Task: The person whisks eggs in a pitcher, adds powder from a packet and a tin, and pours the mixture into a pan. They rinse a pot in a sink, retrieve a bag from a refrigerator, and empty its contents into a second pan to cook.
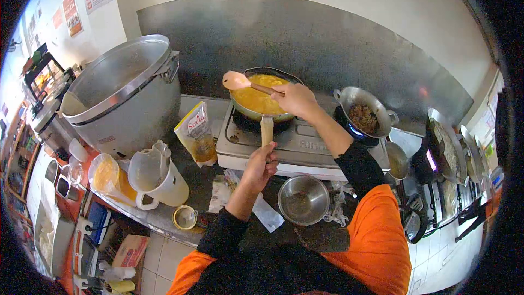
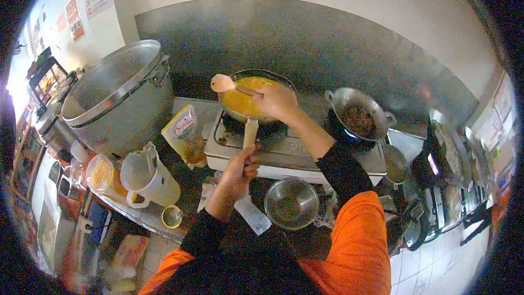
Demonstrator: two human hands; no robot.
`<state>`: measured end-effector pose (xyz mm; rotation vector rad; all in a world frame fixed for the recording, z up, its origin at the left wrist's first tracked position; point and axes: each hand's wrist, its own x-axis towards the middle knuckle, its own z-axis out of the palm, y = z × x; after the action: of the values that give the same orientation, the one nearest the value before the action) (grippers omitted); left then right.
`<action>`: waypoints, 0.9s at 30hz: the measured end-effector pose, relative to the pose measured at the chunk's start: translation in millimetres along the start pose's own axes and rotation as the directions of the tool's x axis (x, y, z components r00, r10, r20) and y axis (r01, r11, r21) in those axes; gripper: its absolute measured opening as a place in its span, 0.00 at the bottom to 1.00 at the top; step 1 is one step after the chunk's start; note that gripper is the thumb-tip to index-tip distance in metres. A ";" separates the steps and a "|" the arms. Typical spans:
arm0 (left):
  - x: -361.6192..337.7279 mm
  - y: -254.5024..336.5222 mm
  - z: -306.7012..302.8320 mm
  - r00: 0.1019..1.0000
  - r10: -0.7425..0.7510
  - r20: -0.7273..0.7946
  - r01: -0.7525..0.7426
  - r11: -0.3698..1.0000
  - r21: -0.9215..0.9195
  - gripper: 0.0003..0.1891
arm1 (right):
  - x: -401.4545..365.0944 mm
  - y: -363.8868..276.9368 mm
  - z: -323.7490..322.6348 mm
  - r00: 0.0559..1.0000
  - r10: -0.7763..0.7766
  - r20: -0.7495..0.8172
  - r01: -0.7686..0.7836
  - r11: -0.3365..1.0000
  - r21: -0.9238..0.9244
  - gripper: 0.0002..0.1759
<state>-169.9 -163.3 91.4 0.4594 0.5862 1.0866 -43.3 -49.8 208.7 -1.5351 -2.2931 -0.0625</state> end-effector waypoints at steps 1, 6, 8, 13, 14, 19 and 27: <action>0.4 0.1 0.4 1.000 0.000 0.008 0.000 1.000 -0.001 0.09 | -1.8 -1.5 0.0 0.999 -0.035 -0.020 0.034 0.999 -0.035 0.15; -1.1 2.0 2.0 1.000 -0.019 -0.005 0.019 1.000 0.000 0.09 | -8.9 -5.6 -2.6 0.990 -0.122 -0.073 0.113 0.986 -0.119 0.16; -2.8 2.9 5.4 1.000 -0.006 0.000 0.006 1.000 0.005 0.09 | -12.1 -7.0 2.5 0.989 -0.146 -0.039 0.137 0.975 -0.177 0.17; -3.4 1.2 4.0 1.000 -0.016 -0.004 0.016 1.000 0.004 0.12 | -13.2 -0.8 15.5 0.908 -0.361 -0.211 0.285 0.903 -0.320 0.19; -3.3 0.6 4.0 1.000 -0.015 -0.010 0.015 1.000 -0.003 0.12 | -12.6 -2.3 16.0 0.892 -0.392 -0.225 0.297 0.883 -0.364 0.19; -3.8 2.3 8.3 0.999 -0.005 -0.046 0.005 1.000 -0.005 0.11 | -9.0 -0.2 12.0 0.926 -0.330 -0.183 0.247 0.897 -0.367 0.19; -3.1 2.7 5.8 1.000 -0.015 -0.002 0.015 1.000 -0.023 0.10 | -11.0 21.5 -2.5 0.998 -0.063 -0.026 0.061 0.997 -0.054 0.13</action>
<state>-169.0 -165.4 98.1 0.4336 0.5775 1.0784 -19.6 -51.5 203.7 -1.4795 -2.3351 -0.1619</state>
